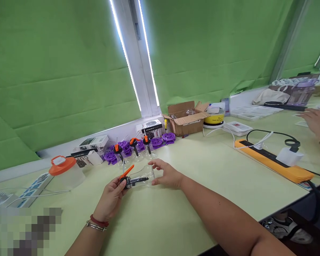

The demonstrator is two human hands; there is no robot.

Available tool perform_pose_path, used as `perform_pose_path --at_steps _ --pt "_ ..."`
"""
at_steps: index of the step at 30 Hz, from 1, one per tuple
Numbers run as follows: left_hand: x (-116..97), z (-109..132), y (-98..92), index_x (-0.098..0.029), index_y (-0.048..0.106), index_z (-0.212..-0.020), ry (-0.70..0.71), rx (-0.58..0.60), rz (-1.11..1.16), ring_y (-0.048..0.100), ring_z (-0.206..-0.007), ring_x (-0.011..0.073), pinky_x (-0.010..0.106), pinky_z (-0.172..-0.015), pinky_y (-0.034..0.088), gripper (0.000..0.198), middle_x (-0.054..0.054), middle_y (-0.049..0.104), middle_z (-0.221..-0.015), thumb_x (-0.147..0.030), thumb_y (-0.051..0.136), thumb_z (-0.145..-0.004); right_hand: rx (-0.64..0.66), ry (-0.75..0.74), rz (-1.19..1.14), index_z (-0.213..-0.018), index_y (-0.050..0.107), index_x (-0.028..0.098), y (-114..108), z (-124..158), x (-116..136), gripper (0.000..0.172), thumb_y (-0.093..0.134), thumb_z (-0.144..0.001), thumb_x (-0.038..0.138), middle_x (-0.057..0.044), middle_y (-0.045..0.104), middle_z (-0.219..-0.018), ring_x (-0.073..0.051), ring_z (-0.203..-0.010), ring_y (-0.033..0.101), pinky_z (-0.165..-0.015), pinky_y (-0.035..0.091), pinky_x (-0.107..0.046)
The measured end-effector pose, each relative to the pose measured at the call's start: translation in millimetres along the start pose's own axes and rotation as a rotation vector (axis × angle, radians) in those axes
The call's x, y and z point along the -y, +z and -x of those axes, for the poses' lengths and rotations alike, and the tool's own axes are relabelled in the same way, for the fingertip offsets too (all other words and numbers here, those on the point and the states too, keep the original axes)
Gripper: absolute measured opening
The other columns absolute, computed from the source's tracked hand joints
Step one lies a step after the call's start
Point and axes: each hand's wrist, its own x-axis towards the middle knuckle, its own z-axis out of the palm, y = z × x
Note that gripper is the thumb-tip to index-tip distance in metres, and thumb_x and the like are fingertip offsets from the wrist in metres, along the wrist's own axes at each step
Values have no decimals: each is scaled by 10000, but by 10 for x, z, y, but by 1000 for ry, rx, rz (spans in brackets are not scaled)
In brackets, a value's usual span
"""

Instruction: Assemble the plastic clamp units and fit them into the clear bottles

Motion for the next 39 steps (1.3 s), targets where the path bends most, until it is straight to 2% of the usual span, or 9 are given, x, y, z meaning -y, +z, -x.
perform_pose_path --at_steps 5,11,13,17,20,22,28,33,39 --pt "-8 27 27 -158 653 -1008 -11 50 11 596 -907 154 304 -868 465 419 58 656 -994 -333 767 -645 13 103 -15 -1269 495 200 -32 1 77 615 662 -743 471 -86 517 -1123 -182 -933 500 -858 416 -367" --pt "-21 43 42 -138 650 -991 -35 44 4 584 -846 140 283 -816 483 423 54 651 -940 -349 765 -644 52 226 -180 -1190 487 181 -16 -2 125 592 650 -740 528 -29 500 -893 -128 -742 481 -630 414 -261" --pt "-33 51 49 -133 643 -983 -28 42 -8 583 -837 137 274 -799 490 407 54 643 -934 -358 751 -662 73 227 -228 -1174 477 185 -12 -2 102 570 646 -749 526 -5 482 -834 -112 -696 463 -604 398 -246" --pt "-82 107 95 -160 607 -877 53 -24 -106 577 -684 100 198 -589 474 303 1 607 -794 -436 640 -757 85 157 -317 -1188 474 205 9 17 103 555 683 -746 467 -31 478 -954 -128 -825 468 -721 427 -267" --pt "-124 172 136 -166 557 -771 79 -49 -297 496 -445 81 190 -397 361 399 -42 522 -587 -557 490 -817 90 128 -375 -1208 472 215 55 45 144 549 693 -751 425 -49 451 -1023 -147 -915 447 -781 440 -290" --pt "-148 206 154 -172 532 -723 81 -65 -406 422 -360 70 194 -345 297 458 -64 457 -503 -609 433 -819 80 127 -381 -1219 466 220 89 60 165 551 695 -754 409 -48 440 -1012 -153 -933 440 -795 446 -299" --pt "-188 228 174 -206 437 -638 18 -87 -475 382 -354 75 191 -323 266 441 -74 421 -468 -620 458 -787 92 98 -331 -1207 454 238 117 66 194 635 758 -678 413 -56 405 -1085 -160 -958 459 -825 466 -328" --pt "-170 175 143 -217 405 -652 -74 -121 -459 383 -365 80 184 -325 212 447 -84 369 -475 -644 427 -786 108 -98 -129 -1096 473 259 98 68 261 715 863 -503 339 -51 372 -1194 -203 -1126 419 -987 389 -385" --pt "-185 152 144 -226 369 -641 -171 -125 -424 357 -369 78 188 -340 192 445 -88 338 -495 -644 423 -784 109 -211 111 -1045 500 235 103 76 368 632 847 -525 322 -70 408 -1162 -219 -1082 447 -995 364 -400"
